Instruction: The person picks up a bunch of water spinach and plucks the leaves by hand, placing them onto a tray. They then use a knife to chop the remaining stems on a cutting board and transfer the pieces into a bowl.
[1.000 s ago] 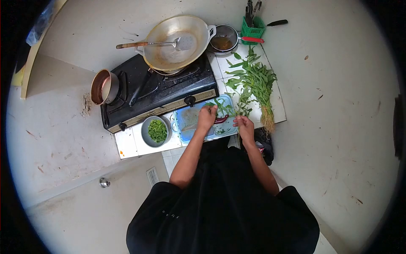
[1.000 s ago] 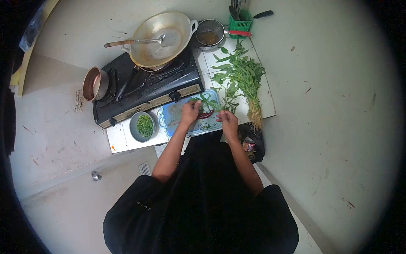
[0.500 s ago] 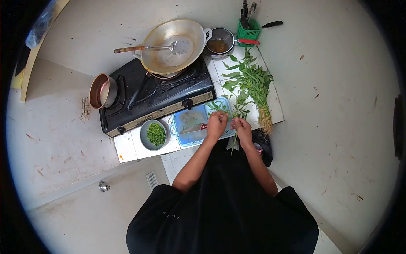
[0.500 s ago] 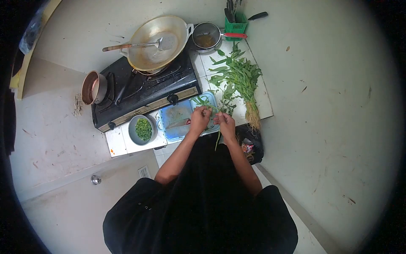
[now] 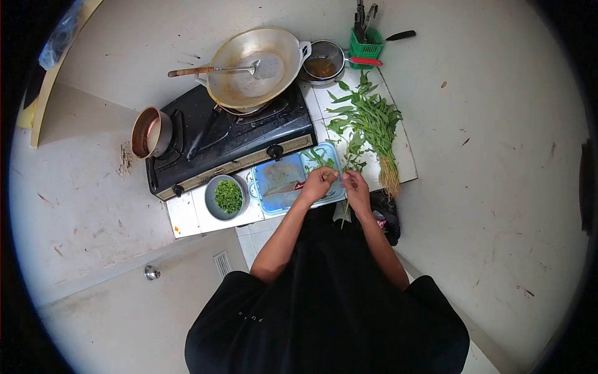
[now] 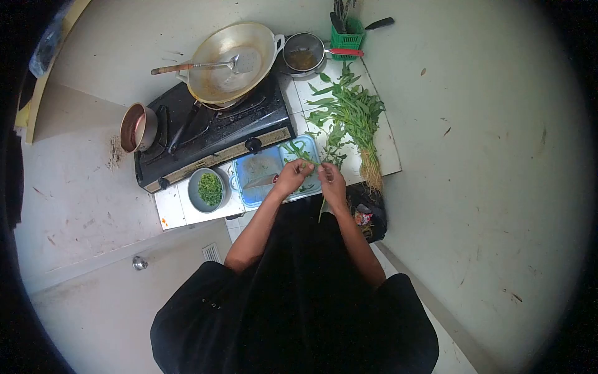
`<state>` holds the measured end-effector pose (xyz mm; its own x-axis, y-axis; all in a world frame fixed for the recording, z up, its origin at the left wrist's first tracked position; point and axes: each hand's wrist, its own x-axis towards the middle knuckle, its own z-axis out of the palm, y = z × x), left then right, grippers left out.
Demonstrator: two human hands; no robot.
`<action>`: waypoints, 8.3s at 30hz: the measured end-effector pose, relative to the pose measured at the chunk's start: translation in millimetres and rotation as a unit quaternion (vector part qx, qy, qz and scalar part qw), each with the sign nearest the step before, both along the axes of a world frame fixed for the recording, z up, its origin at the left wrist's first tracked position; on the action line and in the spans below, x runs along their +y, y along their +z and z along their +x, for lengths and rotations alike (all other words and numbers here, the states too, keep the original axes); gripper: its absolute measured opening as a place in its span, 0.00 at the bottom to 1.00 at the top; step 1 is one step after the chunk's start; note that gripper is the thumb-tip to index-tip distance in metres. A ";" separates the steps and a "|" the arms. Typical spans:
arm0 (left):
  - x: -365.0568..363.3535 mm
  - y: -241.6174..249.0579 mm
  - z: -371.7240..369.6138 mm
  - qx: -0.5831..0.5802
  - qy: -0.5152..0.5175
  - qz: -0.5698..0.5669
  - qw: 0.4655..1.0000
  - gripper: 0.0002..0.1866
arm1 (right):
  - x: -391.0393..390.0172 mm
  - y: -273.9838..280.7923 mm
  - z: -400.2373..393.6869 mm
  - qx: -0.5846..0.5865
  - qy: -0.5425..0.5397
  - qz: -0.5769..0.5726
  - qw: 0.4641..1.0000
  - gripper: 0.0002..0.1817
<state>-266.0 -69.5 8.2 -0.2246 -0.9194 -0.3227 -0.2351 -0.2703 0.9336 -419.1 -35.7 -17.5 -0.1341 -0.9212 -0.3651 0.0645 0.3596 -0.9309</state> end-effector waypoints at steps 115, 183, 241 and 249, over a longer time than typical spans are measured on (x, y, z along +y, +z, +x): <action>14.8 27.1 41.1 0.151 0.073 0.064 0.984 0.09 | -23.5 38.1 12.6 -0.137 0.052 0.099 0.984 0.22; -31.2 18.0 -19.6 0.020 -0.025 -0.094 0.995 0.10 | -33.4 53.0 -70.8 -0.194 0.020 0.039 0.980 0.14; -13.5 32.6 -13.8 -0.168 -0.090 -0.320 0.928 0.06 | -36.6 43.5 -61.5 -0.061 0.035 -0.032 0.997 0.11; -15.1 8.7 17.7 -0.127 -0.071 -0.260 0.955 0.07 | -50.6 44.6 -97.1 -0.054 -0.086 -0.054 0.993 0.11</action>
<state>-248.3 -84.6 16.9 -0.3351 -0.9359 0.1088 -0.4708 0.2664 0.8410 -516.2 -86.3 27.1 -0.2587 -0.9226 -0.2862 0.2189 0.2326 -0.9476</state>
